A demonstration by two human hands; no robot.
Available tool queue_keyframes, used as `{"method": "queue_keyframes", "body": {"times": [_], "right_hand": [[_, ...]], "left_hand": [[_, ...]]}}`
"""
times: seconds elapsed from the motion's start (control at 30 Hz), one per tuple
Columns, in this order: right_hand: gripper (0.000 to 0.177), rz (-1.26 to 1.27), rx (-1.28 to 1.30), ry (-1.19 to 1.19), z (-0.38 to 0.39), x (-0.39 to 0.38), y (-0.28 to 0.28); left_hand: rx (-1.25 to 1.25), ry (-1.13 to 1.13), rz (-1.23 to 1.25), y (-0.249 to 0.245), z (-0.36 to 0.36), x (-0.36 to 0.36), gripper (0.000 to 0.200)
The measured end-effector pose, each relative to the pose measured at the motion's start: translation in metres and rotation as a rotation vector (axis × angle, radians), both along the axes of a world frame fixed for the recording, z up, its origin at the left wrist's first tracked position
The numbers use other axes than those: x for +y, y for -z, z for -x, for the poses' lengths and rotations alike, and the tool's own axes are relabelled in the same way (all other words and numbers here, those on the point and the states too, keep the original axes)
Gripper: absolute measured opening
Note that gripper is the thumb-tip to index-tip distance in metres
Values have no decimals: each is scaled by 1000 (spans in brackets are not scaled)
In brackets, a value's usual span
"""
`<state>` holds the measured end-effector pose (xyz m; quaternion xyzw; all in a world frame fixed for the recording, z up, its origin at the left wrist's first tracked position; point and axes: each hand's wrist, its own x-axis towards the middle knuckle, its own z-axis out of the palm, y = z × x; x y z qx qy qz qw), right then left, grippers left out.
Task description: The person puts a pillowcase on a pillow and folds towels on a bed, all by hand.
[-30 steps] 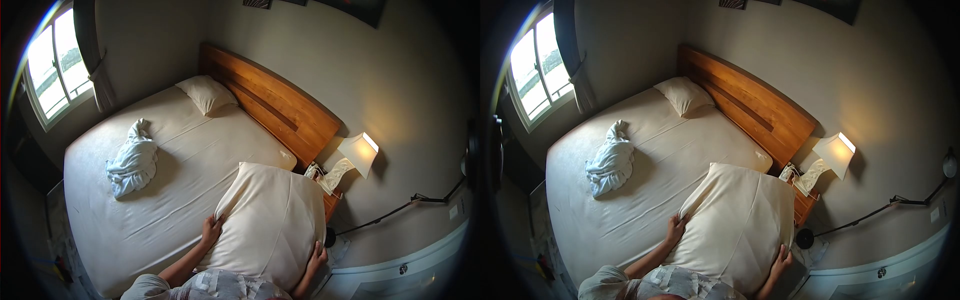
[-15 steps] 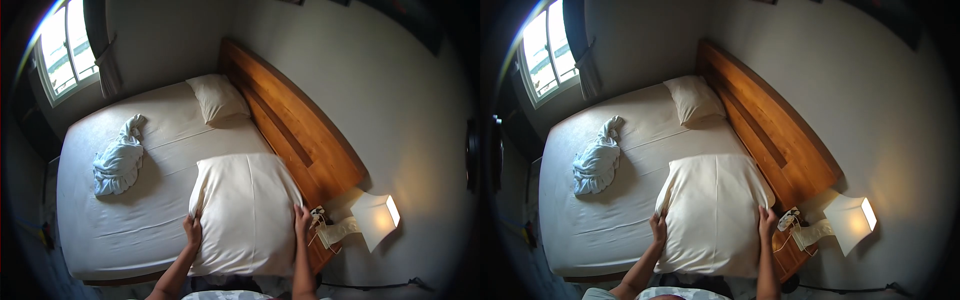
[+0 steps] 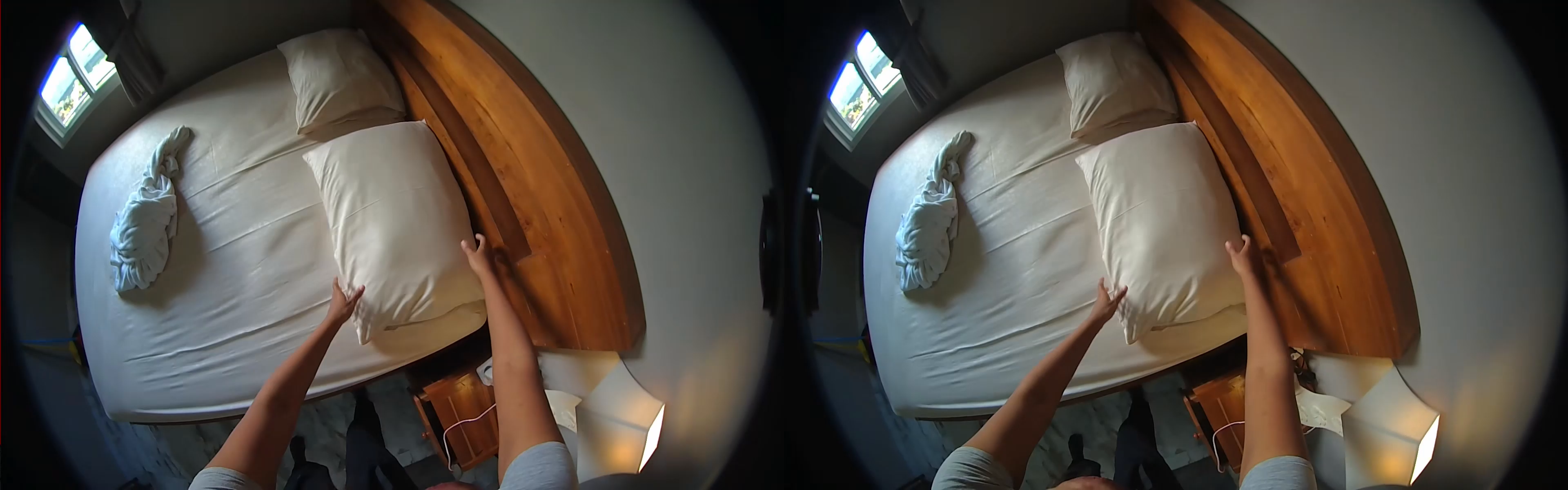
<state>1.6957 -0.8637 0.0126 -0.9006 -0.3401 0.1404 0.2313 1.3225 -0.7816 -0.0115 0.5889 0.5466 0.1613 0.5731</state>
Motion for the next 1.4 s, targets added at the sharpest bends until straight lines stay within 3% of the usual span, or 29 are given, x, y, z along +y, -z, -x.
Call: {"method": "queue_keyframes", "body": {"times": [0.03,0.1,0.17,0.2,0.23,0.33,0.4,0.43,0.5,0.6,0.7,0.73,0.83,0.97,1.1,1.13,1.23,1.27,1.4], "right_hand": [[78,13,28,56,3,-7,13],[90,40,87,158,8,-16,42],[100,6,172,202,10,-20,52],[105,-12,215,225,8,-23,53],[108,6,239,225,8,-24,48],[115,6,268,229,3,-25,40],[112,-59,237,220,-7,-33,45],[110,-91,223,197,-7,-37,26],[104,-46,111,178,-5,-57,24],[87,81,-149,230,0,-100,60],[65,-74,-420,248,58,-97,30],[60,-190,-443,147,89,-89,16],[54,-465,-388,-167,193,-76,10],[58,-302,-16,-640,332,-86,0],[66,-190,294,-871,405,-87,-31],[66,-197,295,-889,411,-83,-40],[67,-225,215,-856,407,-74,-43],[67,-227,168,-820,402,-70,-43],[68,-231,15,-654,390,-55,-56]], "left_hand": [[123,-2,-67,75,4,-13,97],[-50,-34,379,26,-4,-32,92],[-164,111,436,68,-6,-45,87],[-361,29,325,40,-16,-58,78],[-228,-27,252,47,-20,-71,73],[-207,-101,165,42,-23,-90,68],[-119,-97,74,29,-22,-90,70],[-147,-82,173,24,-19,-88,71],[81,4,159,14,-9,-85,72],[390,151,361,3,19,-86,78],[597,259,-158,23,67,-120,84],[612,211,-307,24,85,-129,85],[887,441,-259,30,138,-153,81],[750,719,0,32,188,-161,76],[756,912,419,6,209,-152,68],[755,699,152,5,225,-170,63],[789,569,189,-20,255,-174,57],[765,586,221,-19,269,-170,64],[694,66,-248,-68,338,-179,67]]}}
